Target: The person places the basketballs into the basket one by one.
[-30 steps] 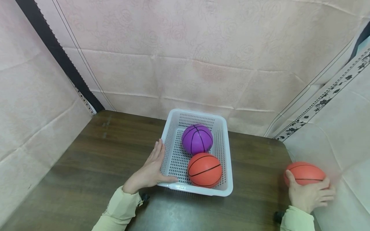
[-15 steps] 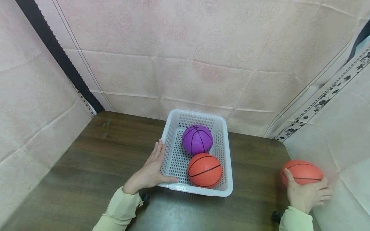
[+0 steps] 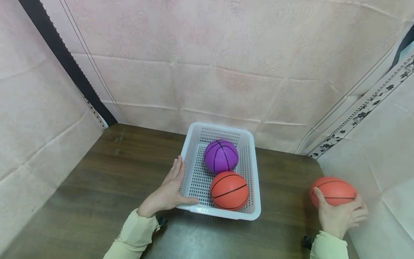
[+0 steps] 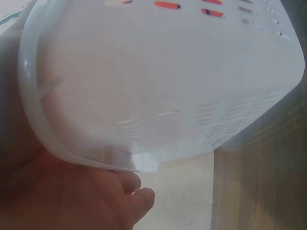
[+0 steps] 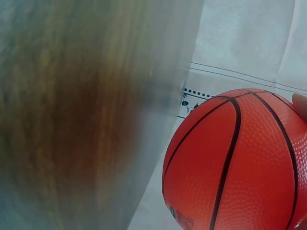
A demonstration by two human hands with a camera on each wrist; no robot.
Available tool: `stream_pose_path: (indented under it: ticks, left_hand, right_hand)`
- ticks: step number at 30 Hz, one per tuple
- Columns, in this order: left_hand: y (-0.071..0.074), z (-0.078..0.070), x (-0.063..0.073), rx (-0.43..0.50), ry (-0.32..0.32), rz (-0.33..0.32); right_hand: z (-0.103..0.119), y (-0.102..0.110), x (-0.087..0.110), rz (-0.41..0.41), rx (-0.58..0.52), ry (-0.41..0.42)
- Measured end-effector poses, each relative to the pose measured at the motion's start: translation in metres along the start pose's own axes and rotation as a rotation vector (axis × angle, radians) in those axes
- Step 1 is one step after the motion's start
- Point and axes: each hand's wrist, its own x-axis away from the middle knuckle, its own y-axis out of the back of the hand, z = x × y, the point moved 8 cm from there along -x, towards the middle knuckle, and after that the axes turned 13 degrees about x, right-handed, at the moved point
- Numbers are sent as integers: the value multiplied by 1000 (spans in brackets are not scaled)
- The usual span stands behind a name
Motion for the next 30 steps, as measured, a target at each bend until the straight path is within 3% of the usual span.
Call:
stream_pose_path:
  ticks: [23, 30]
  left_hand:
    - [2, -2, 1, -9, -12, -9]
    - [1, -2, 0, -22, -10, -8]
  right_hand:
    - [25, 0, 15, -28, -74, 78]
    - [29, -2, 19, 0, -82, 89]
